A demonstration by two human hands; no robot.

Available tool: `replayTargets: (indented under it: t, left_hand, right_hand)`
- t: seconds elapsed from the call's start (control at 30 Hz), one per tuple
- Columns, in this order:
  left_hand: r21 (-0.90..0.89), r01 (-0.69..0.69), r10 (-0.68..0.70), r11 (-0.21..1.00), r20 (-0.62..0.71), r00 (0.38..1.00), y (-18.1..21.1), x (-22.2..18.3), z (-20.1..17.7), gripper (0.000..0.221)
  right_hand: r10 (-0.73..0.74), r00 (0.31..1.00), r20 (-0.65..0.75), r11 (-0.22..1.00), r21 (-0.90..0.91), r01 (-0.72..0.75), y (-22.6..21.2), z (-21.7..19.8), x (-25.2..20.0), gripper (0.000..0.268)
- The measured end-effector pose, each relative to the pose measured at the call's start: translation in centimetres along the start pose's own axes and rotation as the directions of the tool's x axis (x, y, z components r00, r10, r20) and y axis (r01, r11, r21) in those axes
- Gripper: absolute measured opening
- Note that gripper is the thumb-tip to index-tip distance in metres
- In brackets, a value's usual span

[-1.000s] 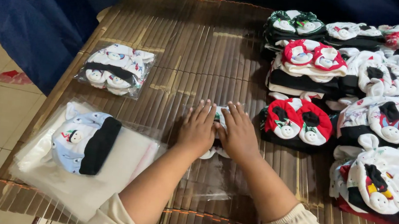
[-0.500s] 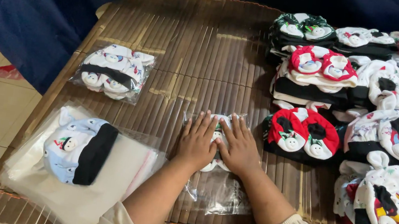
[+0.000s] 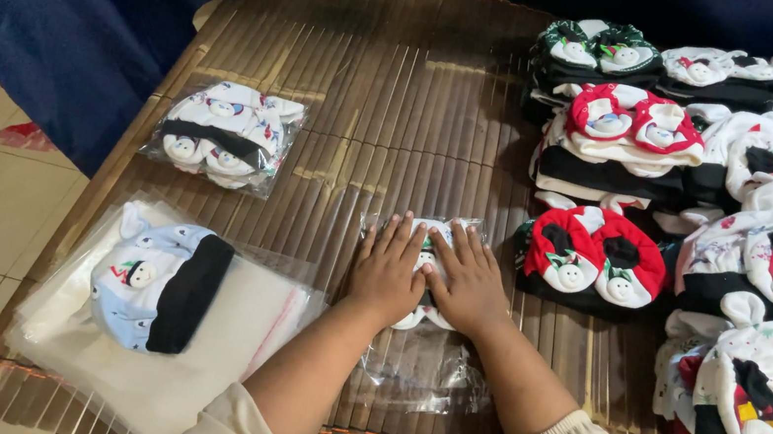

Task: The person places baby garment sets, including a hat and matching booties, into clear plastic bags.

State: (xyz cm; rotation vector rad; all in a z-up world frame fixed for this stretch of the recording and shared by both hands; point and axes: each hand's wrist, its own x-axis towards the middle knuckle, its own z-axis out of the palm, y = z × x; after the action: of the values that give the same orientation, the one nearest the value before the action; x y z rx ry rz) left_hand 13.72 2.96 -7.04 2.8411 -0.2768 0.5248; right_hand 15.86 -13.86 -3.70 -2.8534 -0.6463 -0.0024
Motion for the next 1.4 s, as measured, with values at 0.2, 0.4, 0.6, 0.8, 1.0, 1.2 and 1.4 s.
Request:
replayTargets:
  t: [0.2,0.4,0.6,0.8,1.0,1.2,1.4]
  left_hand:
    - [-0.05,0.006,-0.004,0.999,0.041,0.999,-0.3,0.1,-0.1,0.077]
    - [-0.042,0.028,-0.024,0.999,0.081,0.996,-0.3,0.2,-0.6,0.079]
    - [-0.091,0.071,-0.057,0.993,0.145,0.988,0.0,0.2,-1.7,0.082]
    - [-0.201,0.016,-0.012,0.979,0.022,1.0,-0.1,-0.1,-3.5,0.08]
    - [-0.072,0.088,-0.096,0.993,-0.109,0.989,-1.9,-0.6,-2.5,0.063]
    - [-0.086,0.21,-0.227,0.974,-0.308,0.924,-3.3,-2.2,-3.8,0.057]
    - [-0.034,0.652,-0.636,0.758,0.187,0.749,-3.6,-5.7,-4.0,0.031]
  right_hand:
    - [0.017,1.0,0.025,0.999,0.033,-0.018,0.2,0.1,0.1,0.065]
    - [0.005,1.0,0.013,0.997,0.072,-0.006,0.1,-0.2,0.0,0.065]
    - [0.031,0.999,0.04,0.992,0.122,-0.036,0.1,-0.5,-0.2,0.066]
    - [0.028,0.999,0.015,0.972,0.233,-0.031,0.6,-0.5,-0.4,0.07]
    - [0.028,0.986,-0.162,0.715,0.692,0.094,1.7,-1.6,-0.8,0.064]
    - [0.306,0.916,-0.258,0.799,0.593,-0.101,5.2,0.2,-1.6,0.046]
    - [0.453,0.887,0.088,0.801,0.397,-0.448,9.6,1.6,-5.1,0.048]
